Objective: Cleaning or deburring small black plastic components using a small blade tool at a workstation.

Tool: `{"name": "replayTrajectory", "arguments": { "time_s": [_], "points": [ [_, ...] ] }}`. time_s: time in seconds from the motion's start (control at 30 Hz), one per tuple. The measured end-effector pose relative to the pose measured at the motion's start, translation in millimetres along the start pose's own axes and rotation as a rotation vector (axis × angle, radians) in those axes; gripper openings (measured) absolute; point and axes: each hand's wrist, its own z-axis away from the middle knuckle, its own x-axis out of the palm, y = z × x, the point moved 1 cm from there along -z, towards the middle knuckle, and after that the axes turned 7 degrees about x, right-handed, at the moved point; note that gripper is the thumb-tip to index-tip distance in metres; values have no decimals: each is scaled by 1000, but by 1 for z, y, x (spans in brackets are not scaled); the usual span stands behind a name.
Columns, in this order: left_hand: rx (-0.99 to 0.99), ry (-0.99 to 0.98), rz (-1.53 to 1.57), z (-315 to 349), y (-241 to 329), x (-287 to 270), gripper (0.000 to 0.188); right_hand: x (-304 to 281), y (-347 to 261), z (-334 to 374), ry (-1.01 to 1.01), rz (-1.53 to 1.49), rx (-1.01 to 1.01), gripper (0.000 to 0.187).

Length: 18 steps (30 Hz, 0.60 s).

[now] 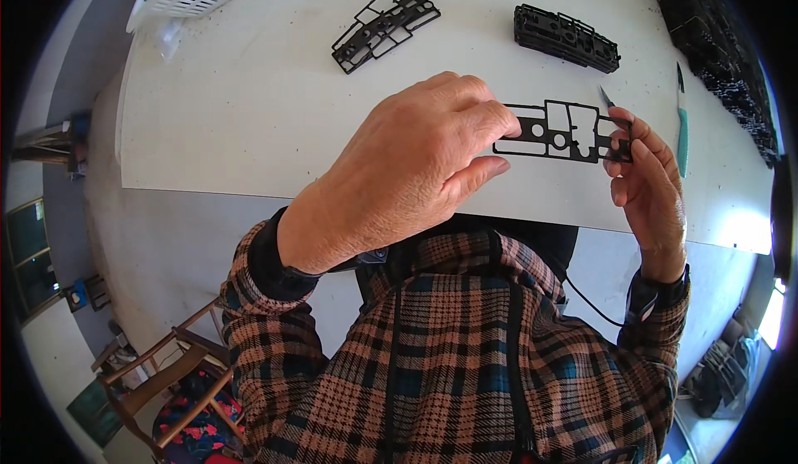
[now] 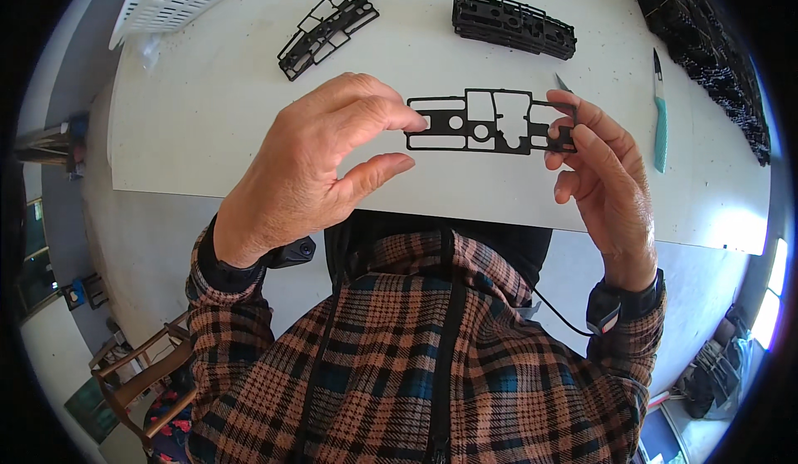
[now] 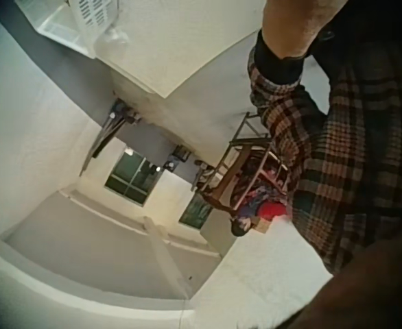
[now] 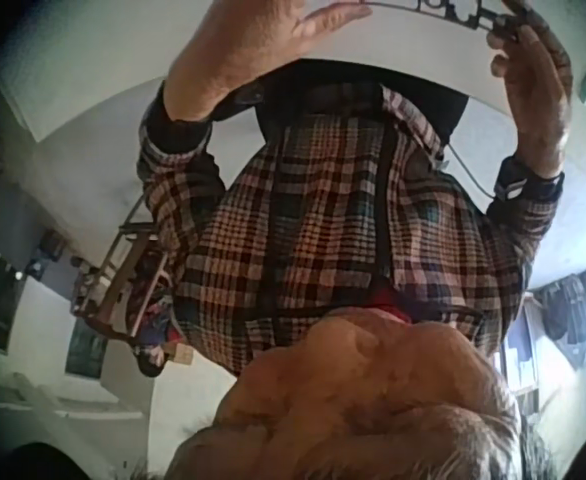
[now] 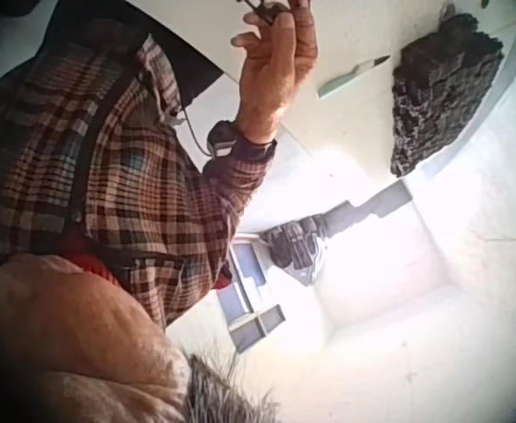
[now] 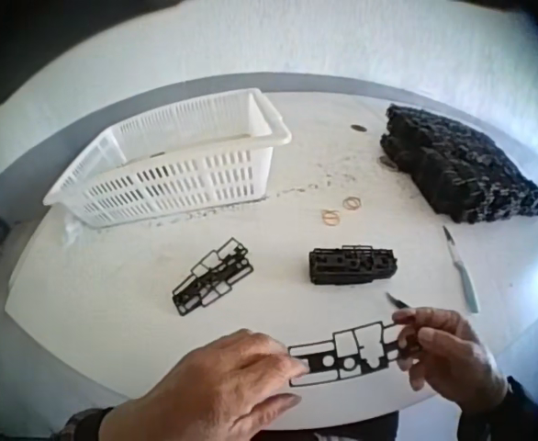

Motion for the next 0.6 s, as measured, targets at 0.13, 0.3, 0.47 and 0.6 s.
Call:
{"name": "replayTrajectory", "arguments": {
  "time_s": [0.13, 0.3, 0.47, 0.6],
  "points": [
    [-12, -15, -14, -7, -2, 5, 33, -6, 1, 1, -3, -8, -6, 41],
    [-72, -34, -61, -20, -3, 5, 48, -6, -5, 2, -4, -28, 2, 40],
    [-97, -88, -107, -24, -4, 5, 66, -5, -7, 3, -51, -94, 68, 38],
    [-183, -169, -89, -32, -1, 11, 67, -7, -11, 6, -58, -122, 36, 37]
  ]
}}
